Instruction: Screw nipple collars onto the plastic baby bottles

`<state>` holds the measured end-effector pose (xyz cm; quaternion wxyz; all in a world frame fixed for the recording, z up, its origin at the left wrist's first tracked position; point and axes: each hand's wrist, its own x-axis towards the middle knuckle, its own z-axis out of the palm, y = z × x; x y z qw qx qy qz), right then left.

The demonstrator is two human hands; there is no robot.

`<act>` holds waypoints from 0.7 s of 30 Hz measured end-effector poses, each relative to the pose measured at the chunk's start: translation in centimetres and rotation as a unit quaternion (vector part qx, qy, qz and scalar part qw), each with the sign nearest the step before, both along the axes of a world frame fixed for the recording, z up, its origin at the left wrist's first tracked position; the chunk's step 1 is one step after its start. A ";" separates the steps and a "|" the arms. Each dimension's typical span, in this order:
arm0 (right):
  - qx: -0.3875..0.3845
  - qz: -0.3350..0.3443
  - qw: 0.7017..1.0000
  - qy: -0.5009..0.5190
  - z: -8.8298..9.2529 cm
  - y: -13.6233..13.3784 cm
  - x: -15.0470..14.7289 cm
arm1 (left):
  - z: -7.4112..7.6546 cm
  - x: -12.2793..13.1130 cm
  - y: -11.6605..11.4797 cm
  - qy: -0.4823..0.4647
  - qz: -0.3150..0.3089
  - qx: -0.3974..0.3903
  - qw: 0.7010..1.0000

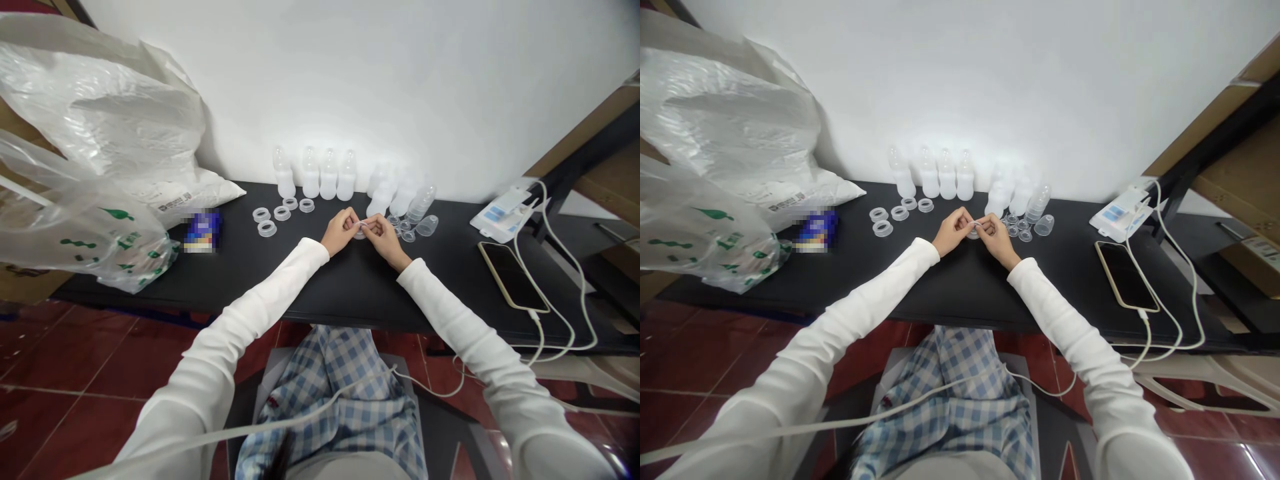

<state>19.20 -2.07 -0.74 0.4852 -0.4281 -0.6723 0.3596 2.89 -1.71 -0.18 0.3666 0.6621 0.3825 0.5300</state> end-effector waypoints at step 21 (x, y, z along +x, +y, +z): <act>-0.042 -0.005 0.995 0.088 -0.7 0.5 0.4 | -1.4 0.3 1.3 -0.075 -0.016 -0.102 0.992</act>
